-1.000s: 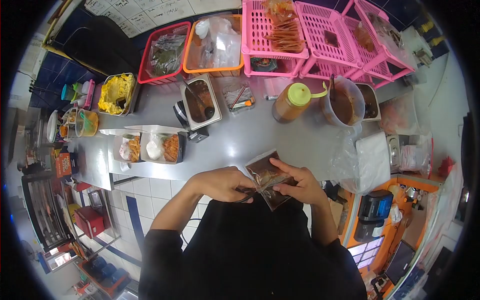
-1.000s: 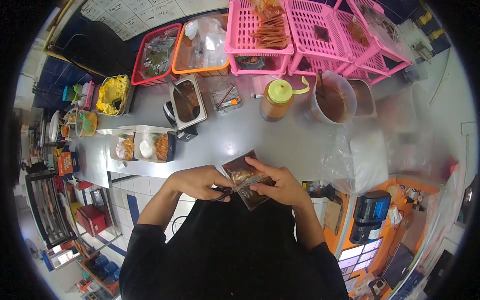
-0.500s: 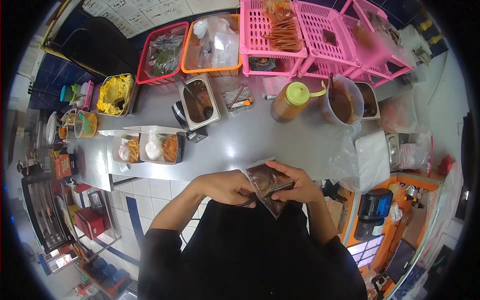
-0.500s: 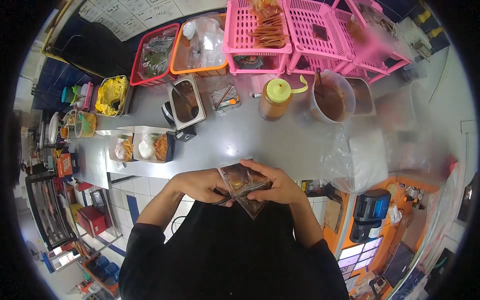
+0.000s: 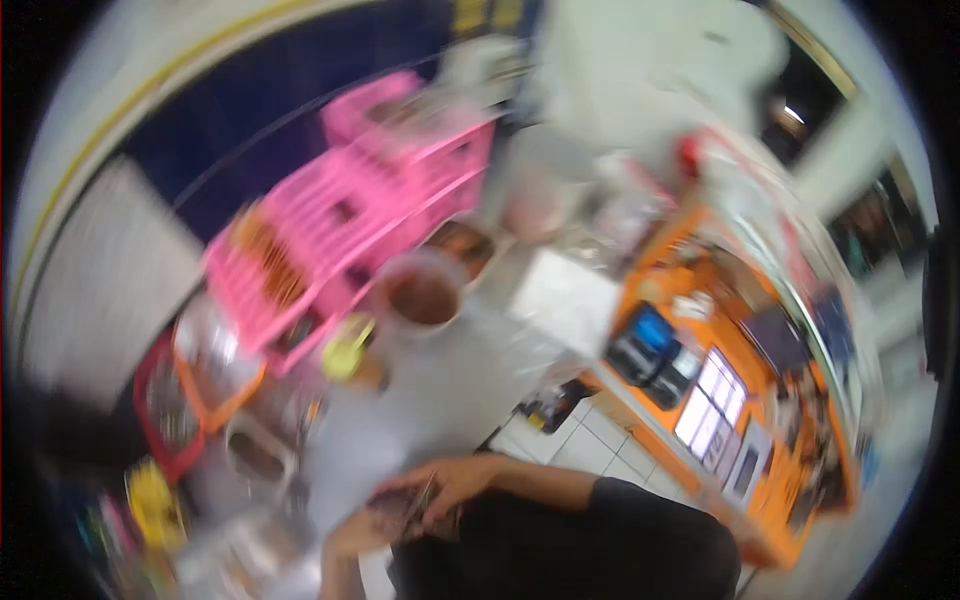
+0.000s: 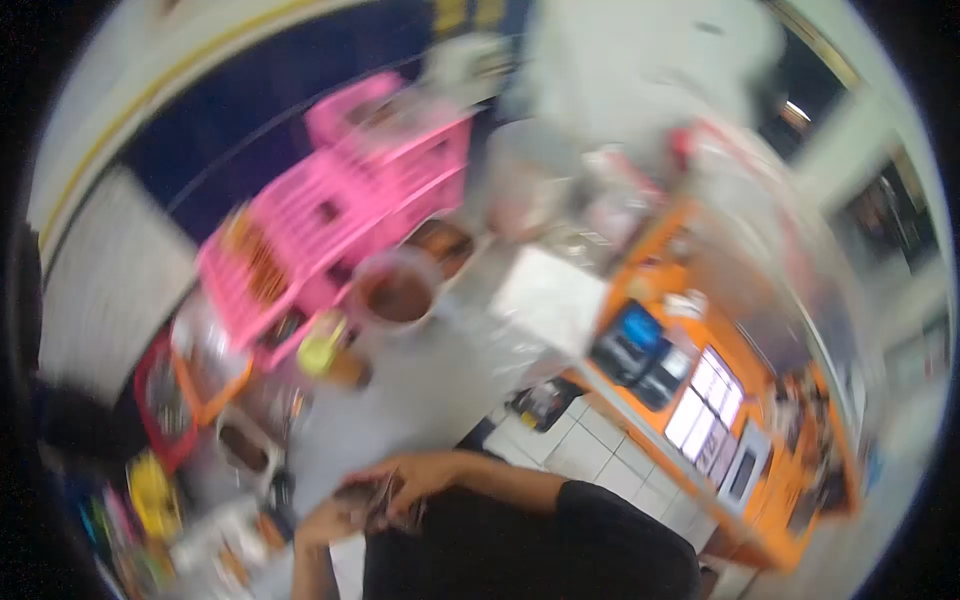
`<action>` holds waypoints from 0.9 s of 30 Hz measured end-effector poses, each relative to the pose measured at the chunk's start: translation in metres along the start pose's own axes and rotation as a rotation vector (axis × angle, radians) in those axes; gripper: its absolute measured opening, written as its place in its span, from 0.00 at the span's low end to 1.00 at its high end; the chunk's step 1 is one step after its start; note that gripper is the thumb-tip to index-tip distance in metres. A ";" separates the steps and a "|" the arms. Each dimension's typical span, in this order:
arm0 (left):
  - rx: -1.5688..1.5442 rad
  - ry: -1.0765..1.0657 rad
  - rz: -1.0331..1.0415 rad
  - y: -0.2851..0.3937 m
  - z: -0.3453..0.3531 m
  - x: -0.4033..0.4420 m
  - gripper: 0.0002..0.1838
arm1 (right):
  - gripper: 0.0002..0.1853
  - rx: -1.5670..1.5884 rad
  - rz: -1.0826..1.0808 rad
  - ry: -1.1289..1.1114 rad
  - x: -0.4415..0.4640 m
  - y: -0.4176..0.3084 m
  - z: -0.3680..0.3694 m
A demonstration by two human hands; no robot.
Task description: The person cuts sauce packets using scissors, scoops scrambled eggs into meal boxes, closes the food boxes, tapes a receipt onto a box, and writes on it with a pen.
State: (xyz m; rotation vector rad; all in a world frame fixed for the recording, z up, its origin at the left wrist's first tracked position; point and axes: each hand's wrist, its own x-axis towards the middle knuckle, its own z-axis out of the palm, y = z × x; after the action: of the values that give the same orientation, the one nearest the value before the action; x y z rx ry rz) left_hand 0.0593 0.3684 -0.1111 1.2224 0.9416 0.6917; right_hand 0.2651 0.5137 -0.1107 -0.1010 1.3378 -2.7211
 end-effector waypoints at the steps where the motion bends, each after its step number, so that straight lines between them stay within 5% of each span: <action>1: -0.044 -0.034 -0.040 0.029 0.001 0.016 0.21 | 0.48 -0.194 0.026 0.051 -0.008 -0.015 0.003; 8: -0.056 -0.112 -0.274 0.069 0.001 0.064 0.19 | 0.51 -0.192 -0.168 0.200 -0.043 0.001 0.000; 18: 0.197 -0.384 -0.117 0.053 -0.010 0.116 0.26 | 0.46 -0.282 -0.346 0.294 -0.086 -0.018 0.003; 19: 0.356 -0.351 -0.004 0.049 -0.015 0.111 0.24 | 0.44 -0.347 -0.265 0.452 -0.098 -0.031 0.007; 22: 0.093 0.016 -0.115 0.069 0.003 0.068 0.30 | 0.37 -0.565 -0.257 0.657 -0.108 -0.085 -0.006; 23: 0.090 0.100 -0.110 0.062 0.002 0.054 0.31 | 0.33 -0.330 -0.108 0.755 -0.106 -0.110 0.000; 27: -0.133 0.311 -0.184 0.040 0.023 0.008 0.31 | 0.24 -0.676 -0.318 0.796 -0.059 -0.205 -0.025</action>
State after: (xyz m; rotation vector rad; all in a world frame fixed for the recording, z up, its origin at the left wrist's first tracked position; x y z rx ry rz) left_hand 0.0854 0.3736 -0.0720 0.9127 1.2285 0.7969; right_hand 0.3069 0.6654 0.0354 0.8663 2.5961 -2.4631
